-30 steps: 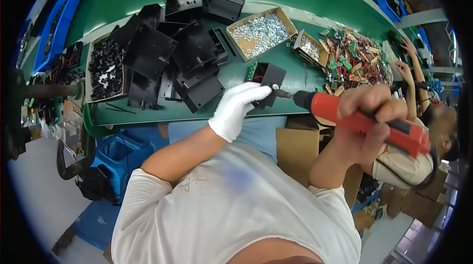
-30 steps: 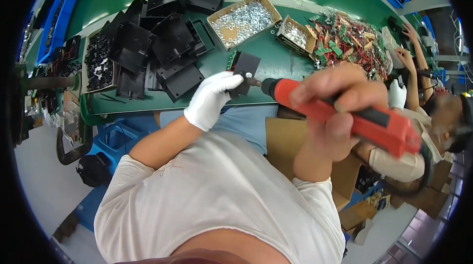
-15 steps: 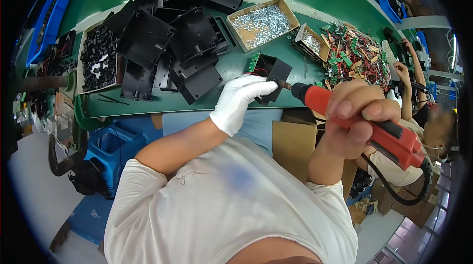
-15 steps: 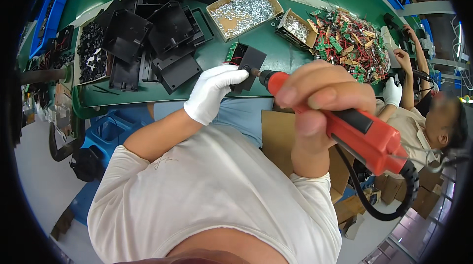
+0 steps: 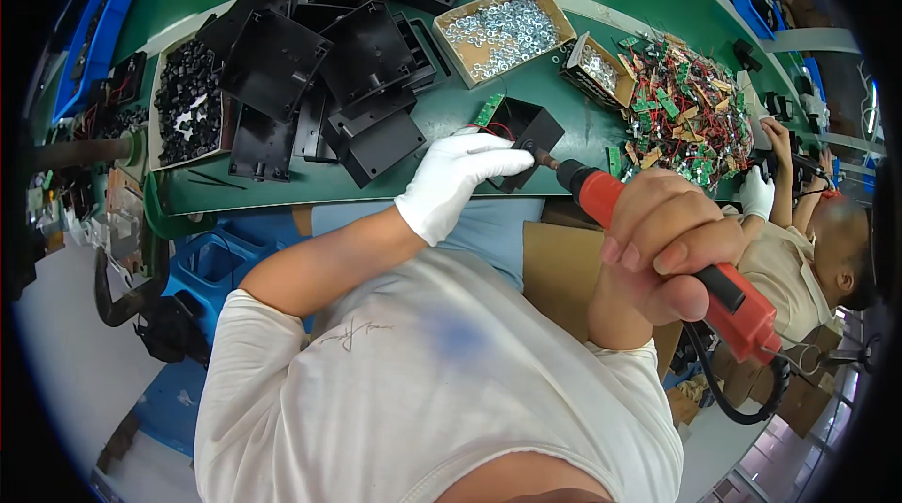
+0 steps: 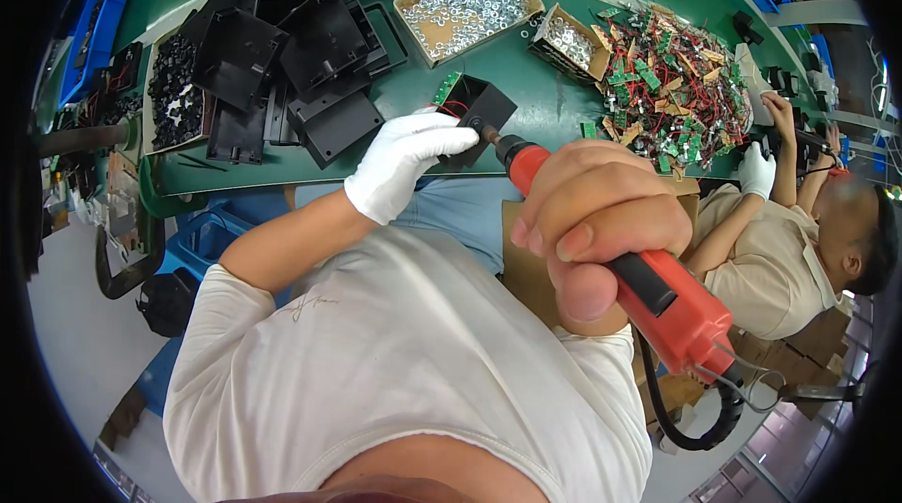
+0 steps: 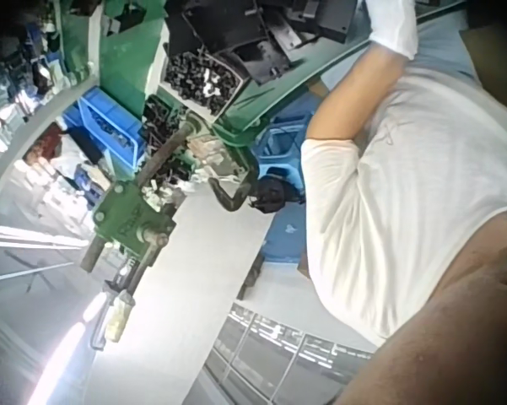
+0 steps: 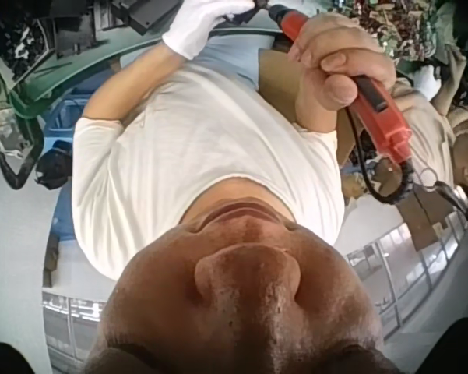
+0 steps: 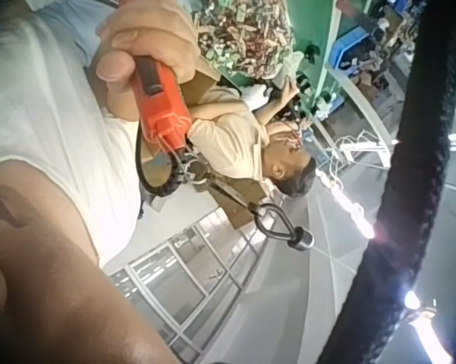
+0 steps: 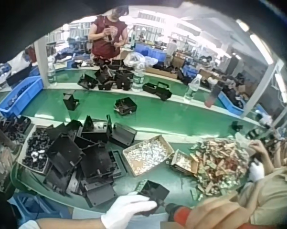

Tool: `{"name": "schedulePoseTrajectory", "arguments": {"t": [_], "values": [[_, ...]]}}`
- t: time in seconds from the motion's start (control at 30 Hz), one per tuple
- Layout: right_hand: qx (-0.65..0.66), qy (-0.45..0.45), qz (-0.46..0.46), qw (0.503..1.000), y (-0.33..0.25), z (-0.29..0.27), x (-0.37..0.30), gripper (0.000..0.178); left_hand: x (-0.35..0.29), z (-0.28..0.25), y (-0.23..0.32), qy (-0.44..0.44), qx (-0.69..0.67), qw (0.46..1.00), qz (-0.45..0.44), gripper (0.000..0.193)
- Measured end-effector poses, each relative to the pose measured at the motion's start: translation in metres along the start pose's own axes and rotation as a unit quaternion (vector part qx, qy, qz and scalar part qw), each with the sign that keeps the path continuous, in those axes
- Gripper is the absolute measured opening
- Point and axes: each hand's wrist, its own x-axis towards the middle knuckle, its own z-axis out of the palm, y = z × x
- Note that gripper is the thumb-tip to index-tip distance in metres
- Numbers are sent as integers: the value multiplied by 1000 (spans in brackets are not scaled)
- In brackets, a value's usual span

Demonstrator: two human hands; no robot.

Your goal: Assembling electronic circuit boards into plastic housings and securing them with an electric screwdriver.

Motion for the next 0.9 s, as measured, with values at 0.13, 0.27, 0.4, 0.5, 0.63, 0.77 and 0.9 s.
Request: {"name": "schedulePoseTrajectory", "arguments": {"t": [0.13, 0.27, 0.4, 0.5, 0.63, 0.77, 0.9], "values": [[-9, -21, -8, 1000, -1, -5, 1, 32, -2, 4, 2, 5, 5, 1000, -15, 21], [-38, -46, -41, 997, -11, -4, 19, 36, -4, 8, 10, -11, -60, 996, -68, 29], [-63, -24, -53, 996, -49, -28, 11, 44, -15, 41, 37, 36, 45, 998, 21, 38], [-75, 61, -101, 990, -48, -33, -4, 46, -6, 55, 32, 77, 74, 992, 73, 46], [-50, 162, -172, 970, -54, -33, -23, 43, 1, 53, 26, 139, 75, 980, 121, 59], [-45, 326, -165, 930, -69, -69, -21, 46, 7, 45, 39, 231, 281, 848, 385, 59], [-26, 323, 8, 946, -13, -63, -21, 42, 2, 41, 58, 244, 345, 777, 467, 71]]}}
